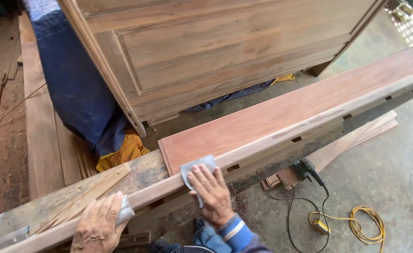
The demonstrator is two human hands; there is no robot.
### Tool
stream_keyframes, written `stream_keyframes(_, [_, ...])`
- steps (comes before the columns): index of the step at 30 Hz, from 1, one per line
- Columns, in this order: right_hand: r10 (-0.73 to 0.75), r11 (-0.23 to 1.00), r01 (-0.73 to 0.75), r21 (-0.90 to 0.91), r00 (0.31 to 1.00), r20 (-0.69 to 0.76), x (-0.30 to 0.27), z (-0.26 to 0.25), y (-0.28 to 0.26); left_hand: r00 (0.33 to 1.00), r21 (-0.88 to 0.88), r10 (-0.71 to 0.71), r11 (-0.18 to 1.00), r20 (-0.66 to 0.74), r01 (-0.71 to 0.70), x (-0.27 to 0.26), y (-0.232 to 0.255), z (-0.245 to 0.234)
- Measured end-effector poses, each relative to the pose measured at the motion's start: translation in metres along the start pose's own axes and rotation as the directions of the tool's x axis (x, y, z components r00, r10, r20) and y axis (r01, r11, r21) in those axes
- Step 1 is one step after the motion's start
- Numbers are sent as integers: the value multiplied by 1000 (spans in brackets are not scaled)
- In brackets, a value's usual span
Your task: Sanding a long piece of wood and components of a bed frame using sandpaper and a sanding block.
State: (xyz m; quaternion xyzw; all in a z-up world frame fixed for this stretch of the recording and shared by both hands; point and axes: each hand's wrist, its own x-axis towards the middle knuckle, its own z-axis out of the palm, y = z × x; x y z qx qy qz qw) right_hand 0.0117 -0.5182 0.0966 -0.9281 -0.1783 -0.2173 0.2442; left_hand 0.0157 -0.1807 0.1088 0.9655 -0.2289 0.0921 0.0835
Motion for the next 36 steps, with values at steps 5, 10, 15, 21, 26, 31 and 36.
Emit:
stream_keyframes(5, [184,936,-231,-266,964,-191,-15,-82,183,997,37,-38,999,67,36,-2,-3,14])
stream_keyframes(10, [332,845,-409,-344,906,-263,-24,-61,206,989,61,82,995,-123,-75,38,37,-3])
stream_keyframes(15, [267,927,-311,-211,940,-212,-12,-28,141,978,-175,161,967,-130,-183,143,162,24])
stream_keyframes(21, [174,958,-185,-218,982,-71,-4,-66,145,911,104,344,939,-228,-329,184,226,68])
stream_keyframes(26, [199,923,-224,-314,974,-111,-32,-83,207,947,-2,312,950,-70,-313,104,107,19])
stream_keyframes(31, [191,937,-240,-254,961,-202,-22,-55,135,990,28,141,990,-27,-140,43,62,-8])
stream_keyframes(36, [-112,994,111,25,989,93,0,-17,47,998,-23,48,999,26,-47,39,58,-10])
